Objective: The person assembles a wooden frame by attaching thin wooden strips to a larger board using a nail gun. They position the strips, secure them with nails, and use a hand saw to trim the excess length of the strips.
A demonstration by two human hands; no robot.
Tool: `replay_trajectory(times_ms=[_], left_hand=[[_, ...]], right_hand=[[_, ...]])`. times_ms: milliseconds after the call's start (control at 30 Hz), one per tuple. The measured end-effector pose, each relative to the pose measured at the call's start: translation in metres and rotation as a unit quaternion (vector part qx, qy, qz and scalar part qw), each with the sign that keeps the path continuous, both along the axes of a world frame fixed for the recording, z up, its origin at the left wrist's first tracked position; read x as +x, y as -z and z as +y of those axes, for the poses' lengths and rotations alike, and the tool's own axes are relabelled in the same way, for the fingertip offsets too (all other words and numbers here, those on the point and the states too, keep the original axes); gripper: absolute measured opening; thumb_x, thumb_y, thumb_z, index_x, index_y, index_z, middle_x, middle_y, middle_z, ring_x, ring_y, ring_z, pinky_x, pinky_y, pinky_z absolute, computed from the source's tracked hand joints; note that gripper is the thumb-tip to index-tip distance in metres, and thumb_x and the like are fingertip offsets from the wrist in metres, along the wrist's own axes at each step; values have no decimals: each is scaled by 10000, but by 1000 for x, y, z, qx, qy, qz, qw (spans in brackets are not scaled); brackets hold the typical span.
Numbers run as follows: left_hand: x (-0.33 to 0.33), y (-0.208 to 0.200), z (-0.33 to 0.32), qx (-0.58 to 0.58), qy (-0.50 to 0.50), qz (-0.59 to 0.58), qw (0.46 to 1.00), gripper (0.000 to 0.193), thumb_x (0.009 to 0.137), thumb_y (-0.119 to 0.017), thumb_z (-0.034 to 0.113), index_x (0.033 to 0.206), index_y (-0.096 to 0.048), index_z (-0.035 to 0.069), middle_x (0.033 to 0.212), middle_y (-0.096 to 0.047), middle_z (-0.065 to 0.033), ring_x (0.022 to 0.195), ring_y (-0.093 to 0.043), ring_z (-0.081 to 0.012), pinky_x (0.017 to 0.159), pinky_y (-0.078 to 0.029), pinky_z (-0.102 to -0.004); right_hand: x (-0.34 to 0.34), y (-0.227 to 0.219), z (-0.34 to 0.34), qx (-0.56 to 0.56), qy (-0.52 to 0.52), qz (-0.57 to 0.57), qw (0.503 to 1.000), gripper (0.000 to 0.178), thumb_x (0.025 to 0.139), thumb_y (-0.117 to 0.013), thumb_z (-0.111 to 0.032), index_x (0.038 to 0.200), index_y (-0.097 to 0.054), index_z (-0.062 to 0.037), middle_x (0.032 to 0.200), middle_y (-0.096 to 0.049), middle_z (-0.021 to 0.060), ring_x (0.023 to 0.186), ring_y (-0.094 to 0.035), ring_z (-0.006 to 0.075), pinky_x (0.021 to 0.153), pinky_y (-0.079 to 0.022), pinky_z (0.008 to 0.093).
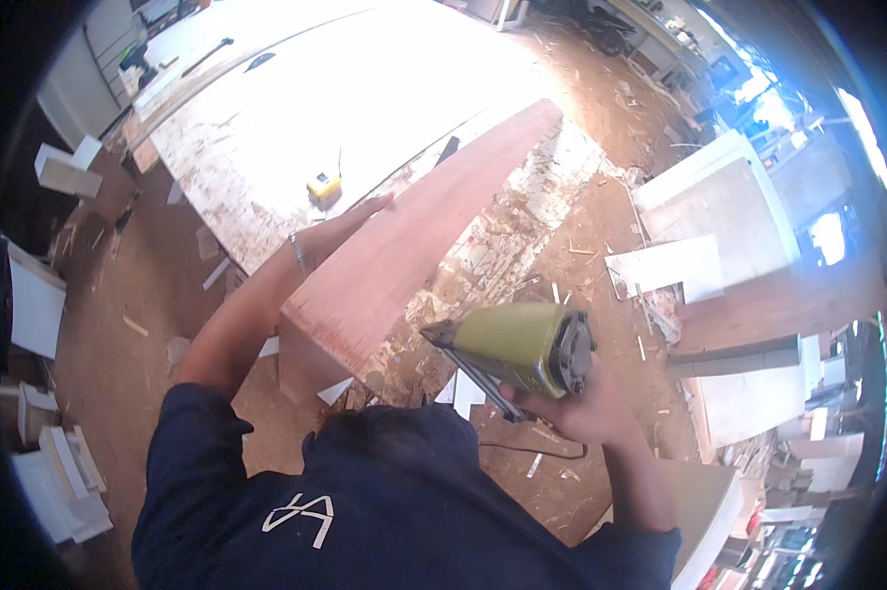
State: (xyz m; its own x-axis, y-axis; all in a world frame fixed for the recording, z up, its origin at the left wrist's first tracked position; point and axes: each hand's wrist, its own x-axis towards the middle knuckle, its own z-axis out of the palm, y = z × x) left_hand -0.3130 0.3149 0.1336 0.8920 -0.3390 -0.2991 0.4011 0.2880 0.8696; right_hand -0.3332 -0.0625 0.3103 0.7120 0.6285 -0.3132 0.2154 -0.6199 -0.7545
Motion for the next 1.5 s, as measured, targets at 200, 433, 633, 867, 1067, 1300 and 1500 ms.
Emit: replay_trajectory(times_ms=[200, 433, 633, 867, 1067, 1300, 1500], left_hand=[[-4, 6, -15, -85, -71, 12, 994, 840, 987, -501, 690, 1517, -482, 39, 1395, -624, -173, 1189, -672, -236, 978, -562, -378], [-28, -32, -46, -39, -93, 31, 994, 959, 881, -629, 626, 1527, -389, -41, 1385, -559, -259, 1178, -632, -306, 984, -503, -406], [-44, -92, -56, -25, -132, 38, 990, 873, 899, -659, 546, 1488, -442, -61, 1331, -592, -255, 1132, -640, -286, 937, -514, -360], [-42, -130, -52, 156, -94, 43, 982, 803, 931, -628, 542, 1415, -516, -88, 1270, -635, -237, 1089, -666, -265, 915, -526, -335], [-41, -140, -66, 474, -27, -21, 880, 972, 892, -581, 637, 1451, -444, -147, 1418, -544, -327, 1313, -550, -342, 1128, -397, -370], [-32, -116, -73, 580, 22, -51, 813, 1164, 820, -664, 621, 1556, -204, -155, 1451, -472, -395, 1312, -552, -444, 1112, -441, -400], [-9, -64, -89, 675, 46, -56, 734, 1234, 794, -700, 629, 1629, -87, -43, 1444, -442, -392, 1250, -599, -454, 1026, -519, -450]], right_hand=[[-6, 42, -42, 64, 184, 77, 978, 396, 866, -826, -129, 1214, -659, -42, 808, -671, 11, 569, -575, 77, 472, -439, 266], [1, 48, -49, 125, 245, 78, 958, 275, 878, -802, -101, 1104, -665, -22, 739, -628, 9, 509, -541, 85, 440, -412, 276], [16, 45, -59, 153, 274, 28, 949, 220, 873, -790, -203, 927, -666, -29, 605, -576, 27, 478, -546, 132, 450, -423, 295], [32, 70, -86, 206, 343, -26, 916, 223, 888, -786, -227, 934, -670, -43, 588, -546, 9, 469, -521, 116, 451, -412, 284], [34, 95, -115, 271, 355, -1, 895, 253, 907, -789, -234, 1014, -687, -29, 656, -568, -3, 508, -527, 91, 472, -416, 258], [30, 109, -128, 300, 382, -7, 874, 298, 918, -777, -233, 1091, -689, -7, 664, -530, -5, 513, -492, 79, 473, -412, 257], [16, 128, -126, 315, 436, 32, 842, 374, 961, -721, -208, 1281, -677, -20, 622, -466, -31, 486, -415, 67, 466, -364, 247]])
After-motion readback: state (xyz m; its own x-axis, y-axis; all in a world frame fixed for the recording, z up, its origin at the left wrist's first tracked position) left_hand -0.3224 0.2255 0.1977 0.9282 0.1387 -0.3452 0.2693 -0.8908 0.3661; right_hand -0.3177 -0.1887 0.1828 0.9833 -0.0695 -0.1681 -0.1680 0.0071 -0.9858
